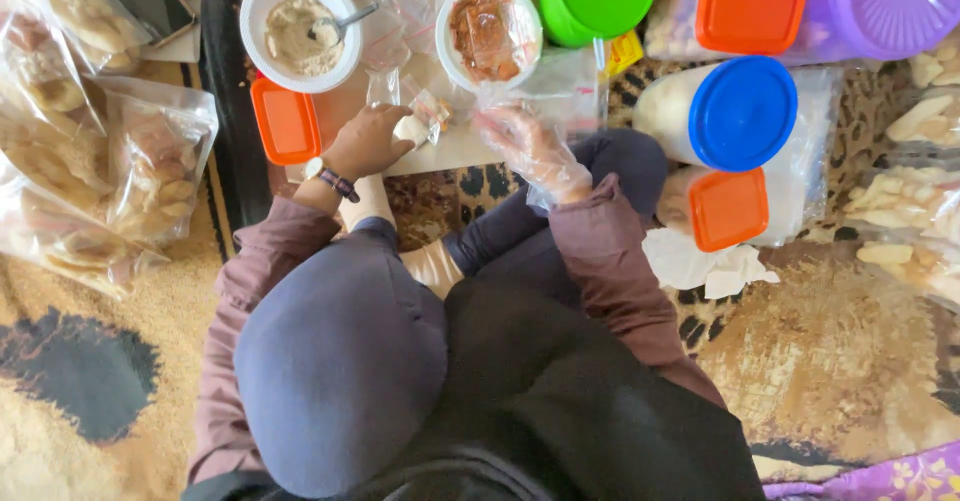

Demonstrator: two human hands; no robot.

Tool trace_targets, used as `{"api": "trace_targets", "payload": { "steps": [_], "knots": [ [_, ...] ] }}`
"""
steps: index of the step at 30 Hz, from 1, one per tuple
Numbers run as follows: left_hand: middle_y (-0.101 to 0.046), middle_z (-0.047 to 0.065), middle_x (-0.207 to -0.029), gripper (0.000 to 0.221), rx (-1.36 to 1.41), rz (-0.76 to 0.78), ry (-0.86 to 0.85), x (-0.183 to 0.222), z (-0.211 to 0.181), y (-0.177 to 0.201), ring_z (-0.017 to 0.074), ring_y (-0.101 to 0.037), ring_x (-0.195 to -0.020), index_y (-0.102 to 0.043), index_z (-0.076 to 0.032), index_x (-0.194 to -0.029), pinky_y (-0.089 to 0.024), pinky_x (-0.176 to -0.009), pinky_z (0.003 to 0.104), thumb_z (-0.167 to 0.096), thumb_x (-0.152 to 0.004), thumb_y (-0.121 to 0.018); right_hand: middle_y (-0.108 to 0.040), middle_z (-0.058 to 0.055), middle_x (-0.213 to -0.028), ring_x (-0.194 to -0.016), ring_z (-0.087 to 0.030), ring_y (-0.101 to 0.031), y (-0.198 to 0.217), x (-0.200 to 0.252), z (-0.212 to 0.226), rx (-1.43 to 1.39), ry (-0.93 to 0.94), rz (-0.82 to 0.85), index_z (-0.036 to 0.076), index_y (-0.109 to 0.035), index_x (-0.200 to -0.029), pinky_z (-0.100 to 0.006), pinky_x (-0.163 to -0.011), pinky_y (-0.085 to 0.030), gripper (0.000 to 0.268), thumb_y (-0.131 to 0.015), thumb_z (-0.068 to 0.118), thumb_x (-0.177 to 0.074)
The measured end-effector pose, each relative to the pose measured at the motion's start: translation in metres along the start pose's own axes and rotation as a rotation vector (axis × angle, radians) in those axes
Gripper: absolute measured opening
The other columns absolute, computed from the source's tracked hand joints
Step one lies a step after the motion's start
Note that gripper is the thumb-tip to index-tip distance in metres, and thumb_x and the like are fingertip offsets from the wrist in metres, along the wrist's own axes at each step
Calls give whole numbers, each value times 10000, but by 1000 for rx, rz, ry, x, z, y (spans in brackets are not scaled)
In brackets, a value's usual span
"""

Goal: Packaging seasoning powder into small plastic bags using a spoon and sealing them manually.

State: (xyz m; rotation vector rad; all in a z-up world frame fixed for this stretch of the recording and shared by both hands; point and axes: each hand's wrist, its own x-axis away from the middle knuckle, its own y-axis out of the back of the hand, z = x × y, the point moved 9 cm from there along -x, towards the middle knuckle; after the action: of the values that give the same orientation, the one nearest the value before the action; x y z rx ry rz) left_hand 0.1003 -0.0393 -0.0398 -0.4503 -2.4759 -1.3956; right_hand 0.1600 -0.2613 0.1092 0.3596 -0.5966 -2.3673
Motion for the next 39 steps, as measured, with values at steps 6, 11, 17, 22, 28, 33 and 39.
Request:
{"api": "trace_targets", "payload": {
  "steps": [6, 11, 17, 22, 28, 33, 39],
  "knots": [
    [-533, 25, -1522, 623, -86, 62, 27, -5, -4, -14, 340, -407, -1440, -565, -235, -1477, -392, -1146, 582, -429, -904, -719, -617, -144, -1392, -1303, -437, -560, -39, 4, -35, 244, -164, 184, 145, -657, -1344, -500, -1119, -476, 506, -817, 246, -875],
    [-419, -66, -1638, 659, -230, 208, 36, 11, -25, -28, 353, -237, -1545, -522, -299, -1513, -183, -1216, 667, -473, -897, -680, -586, 5, -851, -789, -190, -616, 23, 176, -38, 1183, -218, -246, 97, -633, -999, -356, -679, -478, 444, -640, 530, -902],
    [-335, -35, -1690, 752, -341, 256, 32, 16, -24, -44, 367, -184, -1567, -446, -270, -1564, -52, -1228, 695, -505, -889, -682, -561, -10, -1482, -1460, -261, -431, -90, 23, -106, 454, -201, 373, 326, -591, -1439, -428, -1233, -375, 600, -751, 459, -877],
    [-321, 37, -1687, 721, -275, 227, 101, 23, -14, -27, 378, -164, -1572, -449, -258, -1551, -41, -1233, 691, -495, -909, -675, -588, -55, -1465, -1475, -334, -399, -90, 15, -69, 548, -107, 369, 278, -607, -1437, -449, -1268, -329, 579, -756, 380, -886],
    [-395, 105, -1634, 711, -132, 38, 152, 21, 7, 3, 411, -237, -1537, -500, -180, -1531, -124, -1211, 714, -467, -911, -696, -685, -55, -1239, -1230, -289, -629, -64, 11, -57, 369, -29, 155, 207, -734, -1219, -426, -1152, -446, 321, -757, 362, -939],
    [-408, 119, -1620, 708, -96, 48, 189, 19, 22, 0, 411, -236, -1540, -507, -187, -1527, -111, -1220, 698, -471, -908, -699, -711, 78, -982, -948, -179, -710, -47, 8, -39, 262, 97, -37, 276, -760, -1040, -321, -905, -585, 143, -770, 369, -931],
    [-556, 87, -1504, 603, 63, -130, 84, 23, 4, 23, 398, -588, -1304, -564, -228, -1482, -426, -1090, 631, -407, -926, -713, -740, -67, -748, -756, -299, -744, -54, 16, -71, 125, -128, -103, 192, -753, -928, -410, -697, -590, 114, -778, 303, -923]
  ]
}}
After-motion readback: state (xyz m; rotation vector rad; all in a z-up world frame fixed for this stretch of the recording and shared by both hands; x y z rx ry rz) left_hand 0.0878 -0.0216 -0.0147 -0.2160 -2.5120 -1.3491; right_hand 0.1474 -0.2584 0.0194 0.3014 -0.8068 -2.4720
